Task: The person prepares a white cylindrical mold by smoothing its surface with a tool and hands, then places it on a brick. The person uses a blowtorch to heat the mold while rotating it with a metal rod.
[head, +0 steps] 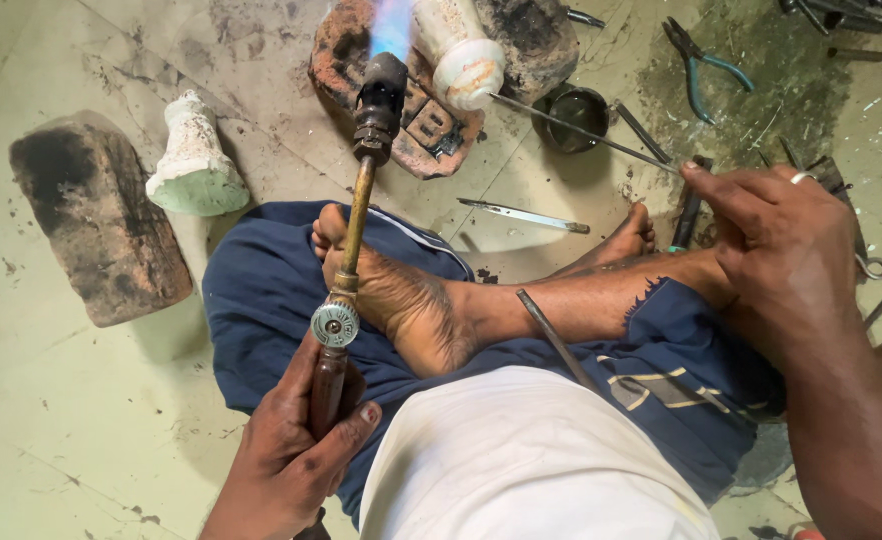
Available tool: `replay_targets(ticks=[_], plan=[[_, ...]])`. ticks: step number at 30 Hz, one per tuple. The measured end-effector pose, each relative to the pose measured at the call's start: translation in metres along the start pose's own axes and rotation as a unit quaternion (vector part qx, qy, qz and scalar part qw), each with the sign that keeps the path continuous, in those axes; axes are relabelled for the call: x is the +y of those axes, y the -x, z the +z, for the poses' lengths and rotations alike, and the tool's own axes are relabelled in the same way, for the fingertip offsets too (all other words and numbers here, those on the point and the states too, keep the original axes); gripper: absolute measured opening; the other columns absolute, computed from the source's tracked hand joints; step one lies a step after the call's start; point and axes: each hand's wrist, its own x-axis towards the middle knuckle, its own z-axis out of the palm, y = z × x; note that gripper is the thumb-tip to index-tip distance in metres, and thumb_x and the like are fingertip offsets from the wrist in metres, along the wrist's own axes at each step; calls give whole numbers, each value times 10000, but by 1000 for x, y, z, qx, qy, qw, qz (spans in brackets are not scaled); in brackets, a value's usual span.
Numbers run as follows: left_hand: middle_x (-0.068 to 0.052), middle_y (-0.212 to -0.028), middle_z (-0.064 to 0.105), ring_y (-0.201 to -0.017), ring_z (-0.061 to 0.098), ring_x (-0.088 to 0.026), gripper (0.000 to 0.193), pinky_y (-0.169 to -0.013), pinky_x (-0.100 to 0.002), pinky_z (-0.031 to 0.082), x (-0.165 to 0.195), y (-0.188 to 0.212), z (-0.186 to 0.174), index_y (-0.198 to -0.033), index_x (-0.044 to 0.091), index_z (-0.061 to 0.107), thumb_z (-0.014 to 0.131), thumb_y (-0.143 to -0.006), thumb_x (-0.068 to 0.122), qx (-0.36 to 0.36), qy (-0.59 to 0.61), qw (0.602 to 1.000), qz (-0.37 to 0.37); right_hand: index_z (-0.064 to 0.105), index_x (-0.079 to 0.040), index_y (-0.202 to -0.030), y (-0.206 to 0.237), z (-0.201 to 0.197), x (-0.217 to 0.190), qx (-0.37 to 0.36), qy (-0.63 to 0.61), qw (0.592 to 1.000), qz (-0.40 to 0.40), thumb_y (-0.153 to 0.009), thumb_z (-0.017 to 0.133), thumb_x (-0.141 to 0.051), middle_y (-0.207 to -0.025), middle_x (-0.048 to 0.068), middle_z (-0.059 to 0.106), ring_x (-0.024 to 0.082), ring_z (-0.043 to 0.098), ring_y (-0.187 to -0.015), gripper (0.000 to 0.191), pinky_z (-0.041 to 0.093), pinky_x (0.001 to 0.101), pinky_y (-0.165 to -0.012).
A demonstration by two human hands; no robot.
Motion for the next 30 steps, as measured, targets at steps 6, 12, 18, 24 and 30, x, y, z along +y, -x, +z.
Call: replay_targets(ticks=[6, 12, 18, 24, 30], plan=[[27, -705, 343, -630, 325, -86, 869, -577, -241, 327, -2, -2, 2, -1599, 135, 374, 708, -808, 6, 29, -24, 999, -3, 746, -119, -1265, 13, 3, 17, 30, -143, 982, 123, -933, 652, 124, -1080, 131, 757, 207, 709, -922, 422, 592, 327, -812], [-3, -687, 370, -608, 392, -129, 958, -590, -264, 386, -21, -17, 6, -1626, 105, 230, 727, -810, 43, -19, -104, 987, 123, 718, -17, -1324, 0, 80, 85, 7, -229, 949, 217, -1076, 617, 35, -1081, 165, 760, 212, 735, -951, 273, 562, 329, -808], [-66, -713, 378, -661, 435, -198, 975, -685, -299, 445, -46, -17, 11, -1645, 100, 164, 686, -823, 36, -55, -110, 983, 134, 733, -43, -1229, -37, 130, 121, -104, -247, 933, 242, -981, 718, -139, -1102, 169, 759, 277, 746, -950, 266, 572, 396, -816], [-101, -812, 534, -755, 539, -246, 943, -802, -311, 491, -53, -16, 11, -1620, 104, 180, 692, -829, 64, -56, -103, 985, 129, 790, -95, -1168, -49, 133, 110, -156, -47, 971, 177, -868, 806, -236, -1125, 166, 762, 365, 723, -1007, 331, 564, 476, -900], [-149, -977, 660, -910, 652, -295, 931, -914, -333, 503, -53, -22, 12, -1623, 90, 172, 682, -845, 77, -80, -89, 978, 174, 727, -56, -1315, -39, 98, 72, 0, -84, 993, 88, -944, 779, -165, -1179, 231, 716, 374, 708, -1029, 390, 562, 448, -910]])
